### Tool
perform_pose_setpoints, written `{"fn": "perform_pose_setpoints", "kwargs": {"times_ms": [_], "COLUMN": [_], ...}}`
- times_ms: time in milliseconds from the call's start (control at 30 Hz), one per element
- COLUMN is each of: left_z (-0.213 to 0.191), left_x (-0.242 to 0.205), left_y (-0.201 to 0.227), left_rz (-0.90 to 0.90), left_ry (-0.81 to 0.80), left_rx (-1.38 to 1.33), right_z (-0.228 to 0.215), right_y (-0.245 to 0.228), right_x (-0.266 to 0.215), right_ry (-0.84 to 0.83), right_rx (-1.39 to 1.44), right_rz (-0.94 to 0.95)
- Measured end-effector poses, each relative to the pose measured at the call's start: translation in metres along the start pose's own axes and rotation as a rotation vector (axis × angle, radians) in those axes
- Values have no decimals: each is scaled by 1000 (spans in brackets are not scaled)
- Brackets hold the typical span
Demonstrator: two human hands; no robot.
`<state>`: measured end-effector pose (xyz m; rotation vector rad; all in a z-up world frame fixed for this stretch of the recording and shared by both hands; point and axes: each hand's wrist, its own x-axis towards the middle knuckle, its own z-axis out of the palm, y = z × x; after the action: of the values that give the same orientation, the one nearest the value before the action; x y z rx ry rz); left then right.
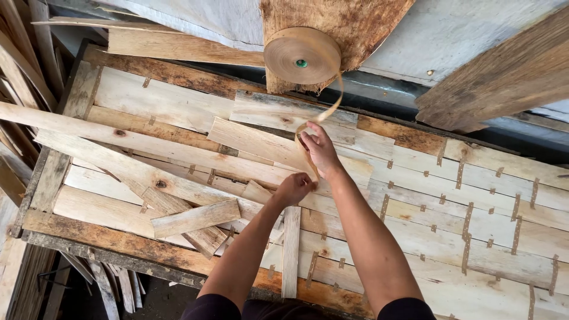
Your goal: Fitting, gluing, and trimming small wooden strips to create a patterned wooden panel.
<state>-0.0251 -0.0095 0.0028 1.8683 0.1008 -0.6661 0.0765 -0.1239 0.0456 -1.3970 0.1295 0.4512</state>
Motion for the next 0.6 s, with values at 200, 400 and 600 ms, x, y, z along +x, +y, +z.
{"fn": "perform_pose_setpoints", "kwargs": {"times_ms": [200,400,600], "left_z": [-6,-7,-38], "left_x": [2,20,27], "left_y": [-8,-31,-1], "left_rz": [39,42,56], "left_ry": [-149,220,550], "left_rx": [188,141,162], "right_z": [-1,3,8], "right_y": [9,-18,-44], "right_x": [7,16,38], "right_ry": [494,435,471], "right_rx": [-497,-724,-570], "right_rz": [-145,-469,-290]}}
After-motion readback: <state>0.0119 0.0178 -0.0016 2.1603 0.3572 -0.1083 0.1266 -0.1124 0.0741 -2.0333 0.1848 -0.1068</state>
